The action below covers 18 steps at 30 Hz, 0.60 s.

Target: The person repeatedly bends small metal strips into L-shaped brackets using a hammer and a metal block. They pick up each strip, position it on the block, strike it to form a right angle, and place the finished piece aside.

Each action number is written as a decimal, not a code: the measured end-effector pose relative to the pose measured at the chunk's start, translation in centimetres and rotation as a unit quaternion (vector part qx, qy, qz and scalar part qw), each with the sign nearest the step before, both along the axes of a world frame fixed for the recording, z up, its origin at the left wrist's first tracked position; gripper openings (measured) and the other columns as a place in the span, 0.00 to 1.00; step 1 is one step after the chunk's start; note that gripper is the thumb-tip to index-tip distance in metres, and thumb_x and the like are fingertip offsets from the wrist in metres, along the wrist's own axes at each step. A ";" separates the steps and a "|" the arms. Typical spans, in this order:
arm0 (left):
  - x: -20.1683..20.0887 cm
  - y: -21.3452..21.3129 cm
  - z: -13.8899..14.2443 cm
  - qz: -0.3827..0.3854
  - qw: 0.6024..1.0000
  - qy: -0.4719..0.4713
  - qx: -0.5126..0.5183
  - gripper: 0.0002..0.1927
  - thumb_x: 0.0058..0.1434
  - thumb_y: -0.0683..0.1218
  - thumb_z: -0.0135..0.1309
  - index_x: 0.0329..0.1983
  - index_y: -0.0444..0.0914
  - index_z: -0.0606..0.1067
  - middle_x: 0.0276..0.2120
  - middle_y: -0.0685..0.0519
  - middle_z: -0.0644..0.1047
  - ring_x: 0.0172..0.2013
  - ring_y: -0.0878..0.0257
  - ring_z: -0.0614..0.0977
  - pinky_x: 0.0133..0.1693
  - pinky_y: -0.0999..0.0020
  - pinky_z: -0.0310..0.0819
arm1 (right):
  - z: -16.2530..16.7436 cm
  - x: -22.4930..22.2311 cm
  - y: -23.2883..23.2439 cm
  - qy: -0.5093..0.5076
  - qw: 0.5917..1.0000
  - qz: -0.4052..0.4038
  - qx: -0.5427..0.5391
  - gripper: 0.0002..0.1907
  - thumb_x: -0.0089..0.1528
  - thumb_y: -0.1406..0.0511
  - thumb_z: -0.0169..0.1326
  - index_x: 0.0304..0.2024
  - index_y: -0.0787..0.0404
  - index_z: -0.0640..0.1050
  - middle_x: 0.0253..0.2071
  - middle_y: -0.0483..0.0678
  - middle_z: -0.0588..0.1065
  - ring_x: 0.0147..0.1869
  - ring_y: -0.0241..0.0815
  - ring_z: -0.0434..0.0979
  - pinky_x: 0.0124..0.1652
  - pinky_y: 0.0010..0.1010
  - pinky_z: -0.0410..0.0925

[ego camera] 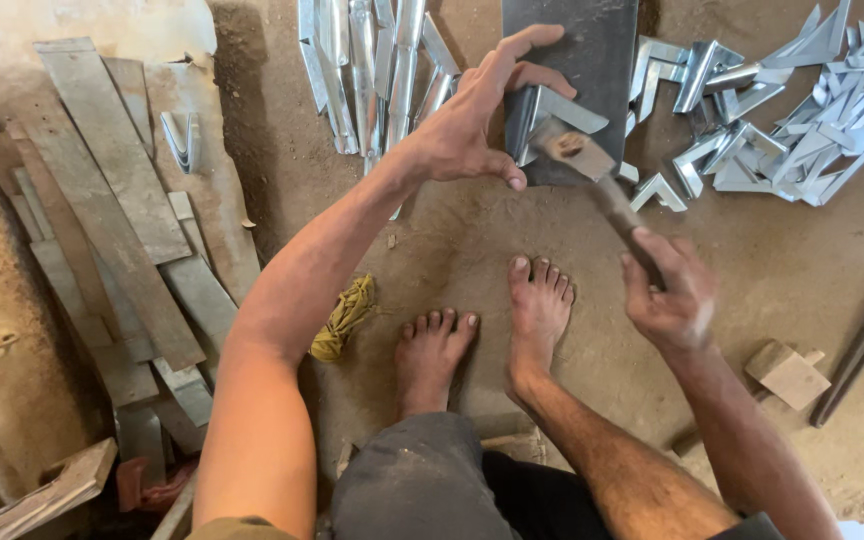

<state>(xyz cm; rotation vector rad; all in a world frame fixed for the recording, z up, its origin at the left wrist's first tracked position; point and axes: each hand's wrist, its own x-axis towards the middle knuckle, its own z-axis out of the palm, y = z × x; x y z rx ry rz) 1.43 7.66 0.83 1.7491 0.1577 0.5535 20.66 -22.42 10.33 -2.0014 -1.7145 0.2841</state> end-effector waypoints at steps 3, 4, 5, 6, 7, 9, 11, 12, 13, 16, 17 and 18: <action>-0.3 0.2 0.3 0.000 1.000 0.027 0.010 0.73 0.40 0.71 0.79 0.77 0.42 0.47 0.62 0.57 0.78 0.72 0.57 0.68 0.76 0.52 0.50 | 0.1 1.1 -0.1 -0.036 0.998 0.015 0.043 0.23 0.67 0.77 0.65 0.61 0.58 0.74 0.44 0.55 0.78 0.39 0.49 0.80 0.36 0.34 0.73; -0.4 0.4 0.1 -0.004 1.000 0.025 0.018 0.73 0.41 0.72 0.79 0.77 0.42 0.47 0.63 0.58 0.77 0.72 0.57 0.68 0.75 0.53 0.51 | 0.2 1.6 0.1 -0.051 0.997 0.017 0.051 0.23 0.67 0.77 0.66 0.61 0.57 0.74 0.44 0.56 0.78 0.40 0.51 0.80 0.37 0.35 0.73; -0.5 0.6 0.2 -0.001 0.999 0.022 0.039 0.72 0.40 0.70 0.78 0.77 0.41 0.48 0.63 0.56 0.78 0.72 0.54 0.68 0.74 0.50 0.51 | 0.1 2.0 0.3 -0.064 0.996 0.024 0.064 0.23 0.66 0.77 0.66 0.60 0.57 0.74 0.44 0.56 0.78 0.41 0.53 0.81 0.38 0.36 0.74; -0.6 0.7 0.5 0.006 0.998 0.022 0.056 0.70 0.40 0.69 0.76 0.77 0.40 0.49 0.63 0.54 0.80 0.72 0.50 0.67 0.73 0.47 0.51 | 0.2 2.3 0.3 -0.074 0.995 0.024 0.066 0.23 0.66 0.77 0.66 0.60 0.58 0.74 0.44 0.56 0.78 0.41 0.52 0.80 0.37 0.36 0.73; -0.6 0.8 0.8 0.015 0.997 0.027 0.071 0.69 0.39 0.68 0.74 0.77 0.39 0.50 0.62 0.52 0.81 0.72 0.46 0.67 0.73 0.44 0.52 | 0.2 2.5 0.3 -0.080 0.994 0.025 0.064 0.23 0.65 0.78 0.66 0.59 0.59 0.74 0.45 0.57 0.78 0.40 0.52 0.80 0.36 0.36 0.72; -0.2 0.9 2.0 -0.021 0.999 -0.025 -0.044 0.64 0.53 0.70 0.69 0.78 0.38 0.44 0.58 0.48 0.81 0.66 0.50 0.76 0.72 0.44 0.60 | 0.1 2.5 -0.1 -0.077 0.995 0.013 0.066 0.24 0.64 0.78 0.67 0.59 0.60 0.74 0.45 0.57 0.78 0.39 0.51 0.79 0.35 0.36 0.71; 0.7 0.4 3.7 0.029 0.992 0.088 -0.087 0.56 0.62 0.73 0.62 0.77 0.39 0.48 0.49 0.47 0.81 0.56 0.52 0.83 0.66 0.47 0.69 | 0.3 2.0 -1.1 -0.058 0.996 -0.015 0.067 0.24 0.64 0.78 0.67 0.58 0.59 0.74 0.44 0.58 0.78 0.39 0.49 0.79 0.33 0.34 0.71; 2.0 -0.3 4.7 0.092 0.969 0.219 -0.066 0.50 0.64 0.75 0.57 0.75 0.41 0.54 0.43 0.48 0.82 0.50 0.53 0.84 0.60 0.50 0.74 | 0.5 1.7 -1.7 -0.034 0.997 -0.036 0.066 0.24 0.64 0.78 0.67 0.58 0.59 0.73 0.44 0.58 0.78 0.37 0.47 0.78 0.32 0.33 0.70; 2.7 -0.9 5.6 0.126 0.945 0.300 -0.043 0.49 0.65 0.75 0.55 0.75 0.42 0.55 0.42 0.47 0.82 0.48 0.53 0.85 0.58 0.51 0.77 | 0.7 1.3 -2.2 -0.008 0.996 -0.053 0.067 0.25 0.64 0.78 0.67 0.59 0.59 0.73 0.44 0.58 0.78 0.35 0.46 0.77 0.32 0.33 0.69; 3.4 -2.1 7.3 0.142 0.888 0.436 0.016 0.52 0.64 0.77 0.50 0.79 0.43 0.49 0.49 0.45 0.77 0.52 0.51 0.84 0.56 0.49 0.81 | 2.1 0.6 -3.2 0.023 0.994 -0.053 0.090 0.25 0.62 0.76 0.65 0.59 0.60 0.72 0.43 0.59 0.78 0.35 0.44 0.78 0.29 0.31 0.69; 3.1 -2.2 7.2 0.165 0.934 0.312 0.056 0.58 0.58 0.76 0.57 0.78 0.41 0.46 0.54 0.39 0.73 0.58 0.47 0.77 0.60 0.46 0.73 | 2.4 0.7 -3.1 0.026 0.994 -0.042 0.101 0.25 0.61 0.76 0.64 0.59 0.61 0.72 0.43 0.59 0.79 0.36 0.43 0.79 0.29 0.31 0.69; 2.3 -2.2 6.9 0.178 0.962 0.183 0.094 0.65 0.51 0.75 0.64 0.76 0.40 0.44 0.59 0.34 0.69 0.63 0.42 0.70 0.65 0.44 0.65 | 2.5 0.9 -2.6 0.005 0.993 -0.022 0.114 0.25 0.62 0.76 0.64 0.59 0.60 0.72 0.44 0.60 0.78 0.38 0.46 0.80 0.30 0.33 0.70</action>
